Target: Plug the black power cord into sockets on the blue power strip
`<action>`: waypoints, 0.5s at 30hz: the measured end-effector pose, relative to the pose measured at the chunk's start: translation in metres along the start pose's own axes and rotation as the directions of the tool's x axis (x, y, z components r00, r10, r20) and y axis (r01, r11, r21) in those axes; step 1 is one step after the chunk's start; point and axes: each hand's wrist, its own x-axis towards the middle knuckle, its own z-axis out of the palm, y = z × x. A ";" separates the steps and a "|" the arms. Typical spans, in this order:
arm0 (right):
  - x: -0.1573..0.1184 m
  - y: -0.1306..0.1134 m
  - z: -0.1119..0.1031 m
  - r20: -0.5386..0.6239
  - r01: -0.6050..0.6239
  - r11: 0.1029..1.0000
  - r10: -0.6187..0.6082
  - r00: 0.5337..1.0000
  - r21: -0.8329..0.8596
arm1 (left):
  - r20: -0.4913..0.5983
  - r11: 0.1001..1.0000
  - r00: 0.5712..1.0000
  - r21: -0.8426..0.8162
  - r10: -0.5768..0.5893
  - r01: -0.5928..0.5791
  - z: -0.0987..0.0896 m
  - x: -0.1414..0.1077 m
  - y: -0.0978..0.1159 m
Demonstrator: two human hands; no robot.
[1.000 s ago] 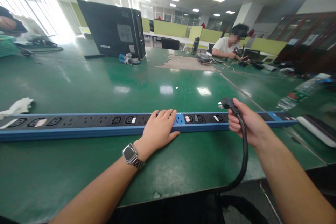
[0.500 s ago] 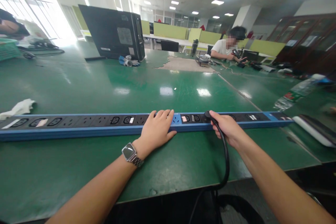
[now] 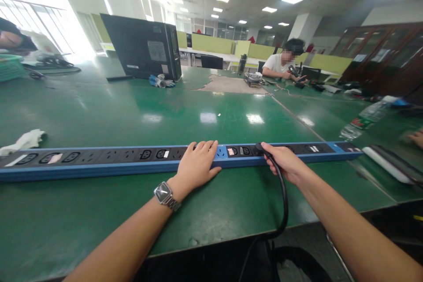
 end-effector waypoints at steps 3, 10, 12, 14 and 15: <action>0.002 0.004 0.000 -0.008 -0.031 0.998 0.031 0.999 0.047 | -0.007 1.000 1.000 -0.007 0.000 0.000 0.000 0.000 0.000; -0.029 -0.023 -0.013 -0.023 0.142 0.975 -0.140 0.990 0.171 | 0.012 1.000 1.000 0.005 -0.008 0.008 -0.001 0.001 0.000; -0.036 -0.036 -0.041 -0.059 0.234 0.958 -0.228 0.972 0.168 | 0.009 1.000 1.000 0.011 -0.006 0.006 0.000 0.001 0.000; -0.033 -0.041 -0.074 -0.086 0.238 0.965 -0.229 0.970 0.109 | 0.006 1.000 1.000 0.019 -0.012 0.012 0.000 0.002 0.000; -0.027 -0.039 -0.091 -0.104 0.197 0.978 -0.189 0.976 0.075 | 0.008 1.000 1.000 0.021 -0.014 0.013 0.000 0.002 0.000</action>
